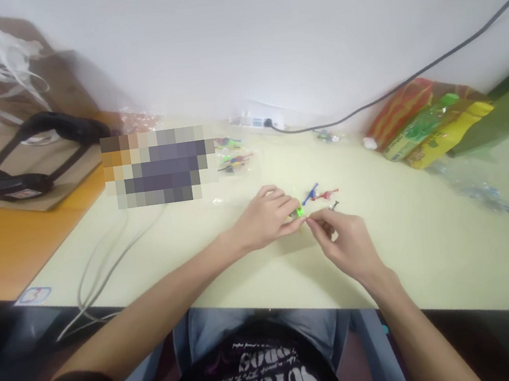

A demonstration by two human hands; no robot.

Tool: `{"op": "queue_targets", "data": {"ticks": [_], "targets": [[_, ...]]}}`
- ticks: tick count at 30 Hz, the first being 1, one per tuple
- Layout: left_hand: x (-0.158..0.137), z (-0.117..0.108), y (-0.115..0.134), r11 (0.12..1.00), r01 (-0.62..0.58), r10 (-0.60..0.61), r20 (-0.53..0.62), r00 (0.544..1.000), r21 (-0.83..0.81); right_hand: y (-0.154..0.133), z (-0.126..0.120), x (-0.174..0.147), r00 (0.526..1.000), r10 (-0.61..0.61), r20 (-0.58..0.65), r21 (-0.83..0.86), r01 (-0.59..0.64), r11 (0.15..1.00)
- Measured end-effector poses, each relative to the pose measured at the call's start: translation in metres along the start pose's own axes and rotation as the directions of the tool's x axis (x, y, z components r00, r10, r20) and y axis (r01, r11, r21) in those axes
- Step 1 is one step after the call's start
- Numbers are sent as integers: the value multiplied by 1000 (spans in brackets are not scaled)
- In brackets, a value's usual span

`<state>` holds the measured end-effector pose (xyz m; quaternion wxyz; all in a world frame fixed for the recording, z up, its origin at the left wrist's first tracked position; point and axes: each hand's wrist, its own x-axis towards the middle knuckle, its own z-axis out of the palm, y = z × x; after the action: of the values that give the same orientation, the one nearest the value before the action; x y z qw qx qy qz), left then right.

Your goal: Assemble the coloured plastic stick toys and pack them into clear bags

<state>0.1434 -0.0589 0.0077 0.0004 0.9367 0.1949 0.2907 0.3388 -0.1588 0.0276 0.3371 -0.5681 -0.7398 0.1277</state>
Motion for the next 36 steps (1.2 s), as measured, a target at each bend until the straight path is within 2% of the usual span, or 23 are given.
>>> {"op": "queue_targets", "data": {"ticks": [4, 7, 10, 13, 15, 17, 19, 23, 29, 36], "targets": [[8, 3, 2, 1000, 0, 0, 17, 1000, 2, 3, 4, -2, 995, -71, -73, -134, 61, 989], [15, 5, 4, 1000, 7, -7, 4, 1000, 11, 9, 6, -1, 992, -38, -123, -165, 18, 986], [18, 5, 3, 999, -24, 24, -9, 1000, 34, 23, 0, 3, 964, 93, -248, -171, -138, 976], [18, 5, 0, 998, -41, 41, 8, 999, 51, 42, -13, 5, 881, 264, -391, -129, -337, 933], [18, 7, -2, 998, -18, 16, 39, 999, 63, 49, -17, 4, 876, 324, -358, -118, -387, 915], [21, 10, -2, 997, 10, -19, 102, 995, 82, 49, -14, 0, 904, 341, -259, -152, -386, 910], [26, 14, 1, 994, 20, -40, 186, 982, 106, 44, -4, -4, 924, 345, -165, -212, -374, 903], [36, 24, 6, 989, 7, -52, 301, 952, 147, 33, 20, -9, 930, 366, -42, -350, -357, 866], [33, 38, 3, 986, -2, -51, 316, 947, 167, 35, 32, -10, 921, 387, 42, -460, -326, 826], [21, 30, 0, 987, -4, -48, 320, 946, 161, 37, 38, -8, 922, 380, 67, -505, -298, 810]]}}
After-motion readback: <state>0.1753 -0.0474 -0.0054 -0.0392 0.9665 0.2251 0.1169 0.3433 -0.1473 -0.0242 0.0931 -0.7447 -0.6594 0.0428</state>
